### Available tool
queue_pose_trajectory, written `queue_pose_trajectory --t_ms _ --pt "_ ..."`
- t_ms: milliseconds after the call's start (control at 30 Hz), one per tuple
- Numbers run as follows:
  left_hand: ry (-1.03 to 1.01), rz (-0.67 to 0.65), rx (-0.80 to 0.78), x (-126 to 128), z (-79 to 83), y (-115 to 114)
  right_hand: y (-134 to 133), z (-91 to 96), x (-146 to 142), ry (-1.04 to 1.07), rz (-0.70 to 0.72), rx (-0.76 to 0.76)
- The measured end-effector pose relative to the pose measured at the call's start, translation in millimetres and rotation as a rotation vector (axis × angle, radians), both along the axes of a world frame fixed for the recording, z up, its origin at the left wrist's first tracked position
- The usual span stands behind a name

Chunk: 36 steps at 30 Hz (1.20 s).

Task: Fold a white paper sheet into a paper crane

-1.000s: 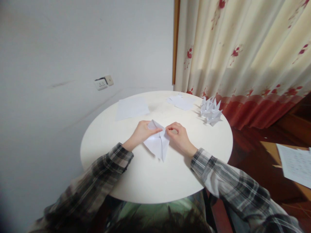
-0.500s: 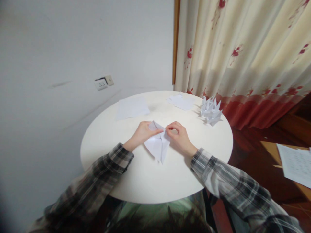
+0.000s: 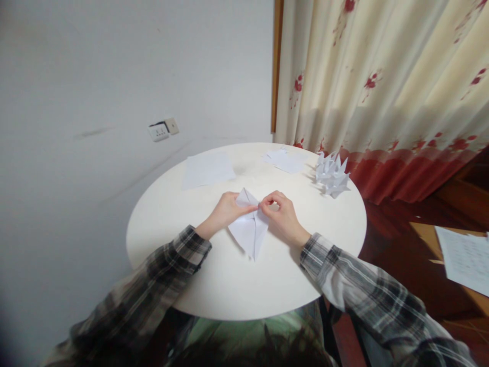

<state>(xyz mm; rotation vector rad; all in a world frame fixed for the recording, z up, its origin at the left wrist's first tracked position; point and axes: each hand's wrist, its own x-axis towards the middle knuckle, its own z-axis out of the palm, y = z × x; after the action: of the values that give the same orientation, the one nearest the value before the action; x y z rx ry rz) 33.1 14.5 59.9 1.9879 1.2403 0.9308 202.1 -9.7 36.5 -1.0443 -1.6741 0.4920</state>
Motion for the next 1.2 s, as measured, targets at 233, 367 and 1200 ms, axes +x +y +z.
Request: queue_pose_trajectory --t_ms 233,367,1200 --pt "0.131 -0.026 0.106 -5.1 -8.2 7.7 4.6 -4.9 -0.6 -0.050 0.035 -0.058" --pt "0.174 -0.027 0.113 -11.5 -14.2 14.9 7.0 -6.5 1.3 -0.023 -0.032 -0.070" --pt "0.338 0.158 0.161 -17.2 -32.5 15.9 20.6 -21.4 2.4 -0.546 -0.050 -0.159"
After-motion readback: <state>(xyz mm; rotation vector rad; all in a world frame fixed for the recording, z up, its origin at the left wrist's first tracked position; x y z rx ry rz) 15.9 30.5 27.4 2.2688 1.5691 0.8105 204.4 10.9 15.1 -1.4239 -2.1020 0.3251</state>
